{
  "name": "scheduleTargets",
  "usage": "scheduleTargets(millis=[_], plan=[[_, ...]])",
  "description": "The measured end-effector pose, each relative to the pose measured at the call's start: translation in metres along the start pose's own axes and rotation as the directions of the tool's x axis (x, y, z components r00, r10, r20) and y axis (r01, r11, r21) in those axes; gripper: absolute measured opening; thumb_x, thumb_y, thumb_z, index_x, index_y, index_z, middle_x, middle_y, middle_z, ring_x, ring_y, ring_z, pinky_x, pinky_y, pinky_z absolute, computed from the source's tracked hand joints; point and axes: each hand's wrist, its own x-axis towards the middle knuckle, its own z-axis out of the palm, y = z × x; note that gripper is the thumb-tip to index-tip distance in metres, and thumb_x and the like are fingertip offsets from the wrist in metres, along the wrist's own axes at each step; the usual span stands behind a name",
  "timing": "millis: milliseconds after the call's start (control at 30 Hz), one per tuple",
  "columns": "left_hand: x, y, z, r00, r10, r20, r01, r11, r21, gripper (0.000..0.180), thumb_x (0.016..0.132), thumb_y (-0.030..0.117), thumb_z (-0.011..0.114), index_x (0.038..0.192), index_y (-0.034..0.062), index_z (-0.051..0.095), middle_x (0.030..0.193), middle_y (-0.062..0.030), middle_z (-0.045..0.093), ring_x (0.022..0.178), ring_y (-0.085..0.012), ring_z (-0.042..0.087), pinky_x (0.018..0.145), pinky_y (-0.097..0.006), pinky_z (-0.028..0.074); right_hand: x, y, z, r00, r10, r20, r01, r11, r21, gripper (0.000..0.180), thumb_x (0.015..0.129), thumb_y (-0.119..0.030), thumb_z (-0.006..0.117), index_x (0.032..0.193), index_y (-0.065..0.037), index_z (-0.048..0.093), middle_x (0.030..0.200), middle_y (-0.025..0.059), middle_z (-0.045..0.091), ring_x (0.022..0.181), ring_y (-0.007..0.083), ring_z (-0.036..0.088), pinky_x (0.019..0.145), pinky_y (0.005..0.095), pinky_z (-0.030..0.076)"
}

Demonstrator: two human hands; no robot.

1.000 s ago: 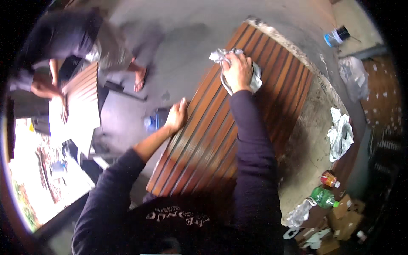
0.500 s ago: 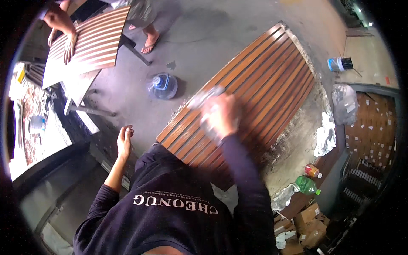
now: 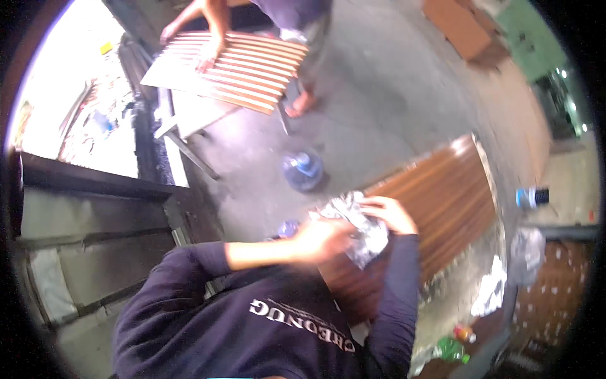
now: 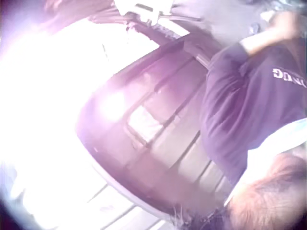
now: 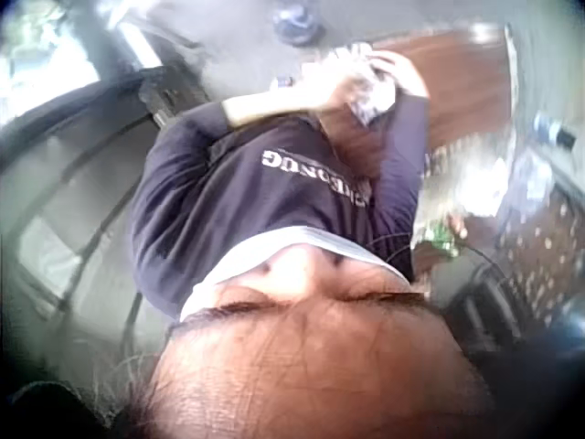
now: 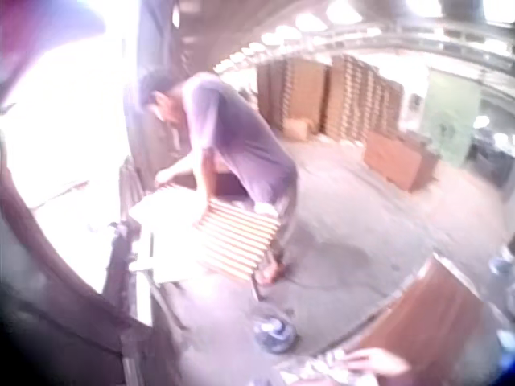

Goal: The person wipes a wood-slatted panel with a cloth, turns the cloth over to continue wiping the surface, and then spreads the cloth out on the panel.

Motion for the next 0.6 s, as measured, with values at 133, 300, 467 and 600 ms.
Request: scheduleTargets(millis=[133,300,467,600], plan=[[0.025,0.113,0.056,0.751,0.658,-0.049,-0.655,0.734,-0.182,0.039,0.081,0.030,0.060,0.105,0.0009,0.052,0.095,-0.0166,0.051,0.092,-0.0364,0.054,0.077,-0.045,0.046,-0.031,-0.015,-0.117,0.758,-0.208,-0.618,-0.003,0.947,-0.322,0.040,0.079,-0.018,0.068,0.115,-0.002,0.058,0.105,0.0089,0.062,0.096,0.0173,0.058,0.086,0.0292,0.045],[0.058,0.165,0.081,0.736,0.660,-0.149,-0.675,0.701,-0.229,0.018,0.079,0.015,0.061,0.087,0.0017,0.052,0.091,-0.0127,0.048,0.095,-0.0312,0.050,0.078,-0.042,0.042,-0.097,-0.023,-0.192,0.497,-0.368,-0.786,-0.510,0.609,-0.608,0.031,0.074,-0.017,0.071,0.100,-0.003,0.063,0.098,0.0129,0.065,0.095,0.0214,0.060,0.086,0.0328,0.046],[0.062,0.195,0.100,0.769,0.631,-0.102,-0.567,0.599,-0.566,0.019,0.088,0.019,0.052,0.084,0.0005,0.047,0.084,-0.0168,0.051,0.087,-0.0356,0.052,0.075,-0.044,0.041,-0.166,0.008,-0.279,0.134,-0.454,-0.881,-0.264,0.840,-0.473,0.031,0.074,-0.019,0.071,0.100,-0.004,0.065,0.101,0.0082,0.063,0.091,0.0220,0.059,0.084,0.0348,0.045],[0.021,0.206,0.103,0.714,0.698,-0.053,-0.561,0.524,-0.641,0.024,0.093,0.024,0.046,0.088,0.0007,0.045,0.077,-0.0210,0.053,0.082,-0.0396,0.055,0.071,-0.047,0.041,-0.274,0.021,-0.373,-0.187,-0.099,-0.977,0.471,0.864,-0.178,0.043,0.077,-0.035,0.065,0.106,-0.004,0.062,0.104,0.0116,0.063,0.094,0.0231,0.059,0.081,0.0360,0.047]])
